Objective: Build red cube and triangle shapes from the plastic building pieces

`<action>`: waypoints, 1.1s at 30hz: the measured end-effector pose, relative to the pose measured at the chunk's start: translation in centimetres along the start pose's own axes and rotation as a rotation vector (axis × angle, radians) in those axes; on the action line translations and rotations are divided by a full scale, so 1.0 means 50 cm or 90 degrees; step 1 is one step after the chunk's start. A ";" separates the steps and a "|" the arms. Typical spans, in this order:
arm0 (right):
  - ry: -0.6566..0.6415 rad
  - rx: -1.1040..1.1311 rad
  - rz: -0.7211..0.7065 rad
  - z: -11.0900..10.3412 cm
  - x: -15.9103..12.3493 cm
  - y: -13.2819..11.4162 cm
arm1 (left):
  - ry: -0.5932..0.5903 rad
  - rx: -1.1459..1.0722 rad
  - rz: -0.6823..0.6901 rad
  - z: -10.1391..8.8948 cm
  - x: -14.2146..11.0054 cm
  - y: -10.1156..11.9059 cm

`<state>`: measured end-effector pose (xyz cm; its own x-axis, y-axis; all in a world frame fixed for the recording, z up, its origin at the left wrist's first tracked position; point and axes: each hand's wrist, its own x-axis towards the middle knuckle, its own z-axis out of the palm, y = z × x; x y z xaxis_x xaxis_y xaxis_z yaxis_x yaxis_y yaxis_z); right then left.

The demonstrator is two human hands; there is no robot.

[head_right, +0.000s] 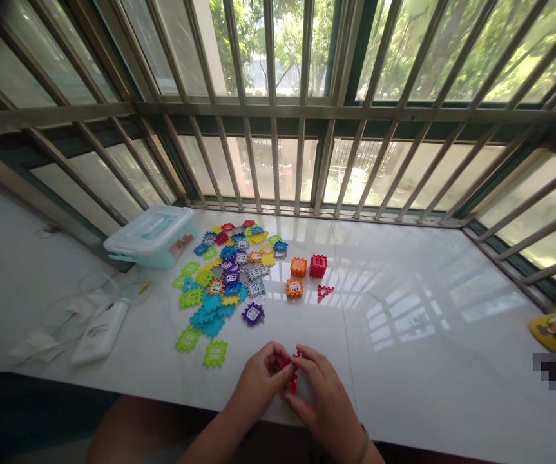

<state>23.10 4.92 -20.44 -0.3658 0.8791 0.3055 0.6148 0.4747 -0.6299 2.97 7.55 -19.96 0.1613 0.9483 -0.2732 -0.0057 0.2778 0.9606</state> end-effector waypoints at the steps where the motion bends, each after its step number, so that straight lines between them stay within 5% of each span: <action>1: -0.001 0.002 -0.001 -0.006 0.004 0.002 | -0.001 -0.005 -0.002 -0.001 0.000 0.002; 4: 0.031 -0.020 0.011 -0.030 0.026 0.022 | 0.033 0.054 0.028 -0.018 -0.011 0.018; 7: 0.104 -0.080 0.053 -0.065 0.064 0.067 | 0.110 0.230 0.084 -0.074 -0.034 0.035; 14: 0.155 -0.181 0.122 -0.131 0.149 0.203 | 0.396 0.610 0.224 -0.322 -0.087 -0.009; 17: 0.173 -0.177 0.118 -0.132 0.180 0.230 | 0.492 0.711 0.209 -0.395 -0.099 -0.034; 22: 0.204 -0.171 0.128 -0.103 0.249 0.240 | 0.517 0.752 0.056 -0.403 -0.092 -0.036; 33: 0.217 -0.177 0.138 -0.057 0.263 0.255 | 0.506 0.798 -0.007 -0.384 -0.085 -0.017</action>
<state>28.13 22.63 -22.39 0.0115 0.9008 0.4340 0.8321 0.2321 -0.5037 -16.65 6.23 -20.56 -0.4156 0.8954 0.1600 0.8923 0.3673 0.2624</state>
